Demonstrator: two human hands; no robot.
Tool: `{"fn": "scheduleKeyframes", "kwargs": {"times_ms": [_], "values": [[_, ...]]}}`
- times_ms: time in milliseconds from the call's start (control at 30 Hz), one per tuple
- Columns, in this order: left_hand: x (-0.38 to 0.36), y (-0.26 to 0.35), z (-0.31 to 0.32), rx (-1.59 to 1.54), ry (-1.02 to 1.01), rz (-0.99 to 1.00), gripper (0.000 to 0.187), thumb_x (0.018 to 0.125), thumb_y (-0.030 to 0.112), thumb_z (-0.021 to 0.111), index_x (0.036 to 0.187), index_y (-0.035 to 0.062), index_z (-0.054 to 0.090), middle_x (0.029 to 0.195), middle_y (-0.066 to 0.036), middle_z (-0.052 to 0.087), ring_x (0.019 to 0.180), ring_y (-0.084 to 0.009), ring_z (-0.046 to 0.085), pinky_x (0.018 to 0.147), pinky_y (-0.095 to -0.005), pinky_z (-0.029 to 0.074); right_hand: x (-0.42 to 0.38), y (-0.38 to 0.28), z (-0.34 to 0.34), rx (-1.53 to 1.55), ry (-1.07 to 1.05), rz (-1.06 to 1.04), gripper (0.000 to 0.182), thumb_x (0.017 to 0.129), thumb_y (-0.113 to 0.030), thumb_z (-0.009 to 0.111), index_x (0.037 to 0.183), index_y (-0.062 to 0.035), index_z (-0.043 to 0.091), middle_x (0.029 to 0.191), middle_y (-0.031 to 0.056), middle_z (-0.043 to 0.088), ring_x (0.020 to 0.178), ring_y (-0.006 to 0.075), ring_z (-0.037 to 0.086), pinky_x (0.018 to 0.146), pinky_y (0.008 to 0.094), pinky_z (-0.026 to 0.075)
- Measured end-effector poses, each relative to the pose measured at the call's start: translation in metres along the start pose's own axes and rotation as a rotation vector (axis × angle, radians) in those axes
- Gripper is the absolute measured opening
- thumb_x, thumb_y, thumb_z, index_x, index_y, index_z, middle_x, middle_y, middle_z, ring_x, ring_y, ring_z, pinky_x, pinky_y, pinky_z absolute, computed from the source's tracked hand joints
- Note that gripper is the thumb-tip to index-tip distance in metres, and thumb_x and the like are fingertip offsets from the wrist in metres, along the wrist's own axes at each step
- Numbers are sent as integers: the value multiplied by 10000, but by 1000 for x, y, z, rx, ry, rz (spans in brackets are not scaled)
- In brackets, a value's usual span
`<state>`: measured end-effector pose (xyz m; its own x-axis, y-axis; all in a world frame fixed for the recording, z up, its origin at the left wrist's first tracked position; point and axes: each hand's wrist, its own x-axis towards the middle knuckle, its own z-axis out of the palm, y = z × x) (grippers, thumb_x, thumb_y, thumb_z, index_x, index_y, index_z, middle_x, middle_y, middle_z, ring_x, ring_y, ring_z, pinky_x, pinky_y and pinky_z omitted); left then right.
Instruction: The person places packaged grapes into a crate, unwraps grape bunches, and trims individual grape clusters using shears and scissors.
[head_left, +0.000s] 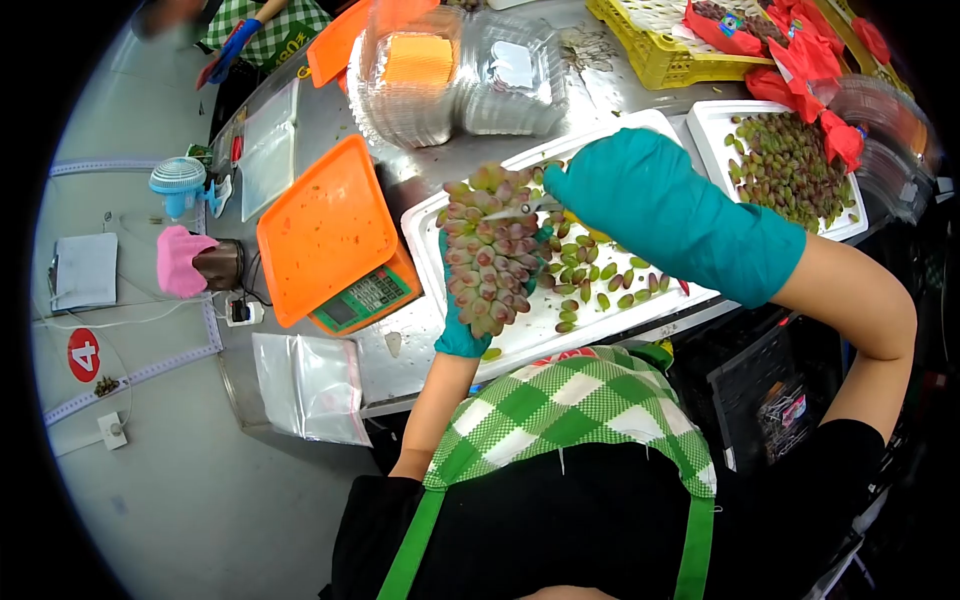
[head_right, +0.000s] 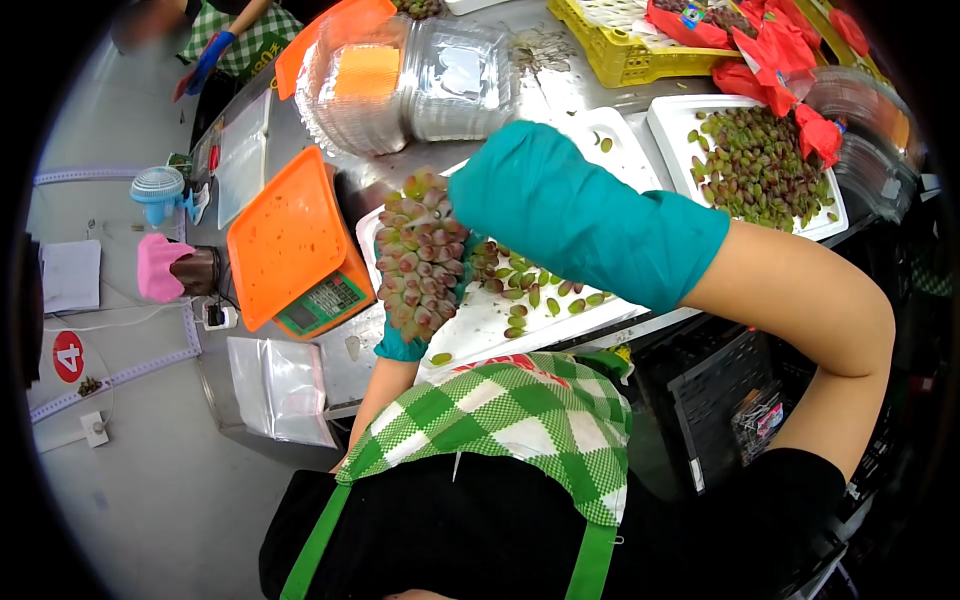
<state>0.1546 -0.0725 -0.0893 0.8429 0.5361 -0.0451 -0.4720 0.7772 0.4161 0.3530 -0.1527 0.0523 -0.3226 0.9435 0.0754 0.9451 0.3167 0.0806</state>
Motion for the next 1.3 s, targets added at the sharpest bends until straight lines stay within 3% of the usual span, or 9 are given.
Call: {"fn": "scheduleKeyframes", "kwargs": {"times_ms": [100,167,267,300,433,867,1067,1200,1300], "values": [[-1,1,-10,96,-1,23,498,910,377,264,1316,88,246,1294,-119,362,1147,-269,415,941,-392,380,-3,-2,-3,362,32,220,312,732,-164,592,1025,-95,514,783,100,606,683,280,596,566,343,461],[0,2,-43,718,174,126,414,882,183,413,1262,72,294,1250,-88,393,1124,-206,428,946,-341,381,2,-12,14,692,186,318,290,742,-224,596,998,-108,522,776,116,608,680,299,596,554,376,460],[-3,-1,-18,365,186,228,425,900,282,370,1266,78,302,1254,-89,391,1118,-221,435,937,-354,387,14,-34,46,1024,417,402,326,762,-260,598,1026,-96,498,814,135,611,701,321,596,579,383,469],[-4,6,14,261,255,119,561,889,481,265,1299,97,283,1284,-89,381,1146,-232,418,957,-378,365,18,-41,45,992,387,451,335,758,-259,603,1030,-93,499,817,134,611,700,320,596,580,379,470],[-9,3,0,105,294,84,650,834,554,349,1302,107,286,1293,-87,373,1156,-246,408,968,-373,355,28,-51,55,1043,442,567,346,745,-260,618,1026,-88,512,817,136,613,688,305,601,580,363,472],[-20,5,-4,154,168,-29,715,796,622,348,1307,125,286,1307,-111,352,1163,-262,400,964,-410,356,25,-49,68,1262,476,460,285,767,-140,604,1035,-61,551,854,99,634,716,183,623,635,280,484],[-18,6,-4,-8,64,-30,718,796,623,344,1307,122,282,1307,-112,351,1161,-266,401,963,-413,357,20,-27,59,1949,506,571,346,752,-21,622,1072,2,490,911,47,571,743,97,558,653,225,482],[-9,9,-2,-163,-25,68,720,797,624,342,1308,121,280,1307,-112,351,1160,-268,401,963,-415,357,9,-33,63,960,597,615,427,714,-78,634,1119,-85,499,953,100,589,772,215,607,702,287,494],[-10,6,5,-11,100,126,725,794,626,345,1308,118,278,1305,-112,353,1157,-272,404,964,-413,356,16,-62,45,1095,525,546,427,698,-130,633,1105,-95,509,910,99,602,764,248,608,650,313,491]]}}
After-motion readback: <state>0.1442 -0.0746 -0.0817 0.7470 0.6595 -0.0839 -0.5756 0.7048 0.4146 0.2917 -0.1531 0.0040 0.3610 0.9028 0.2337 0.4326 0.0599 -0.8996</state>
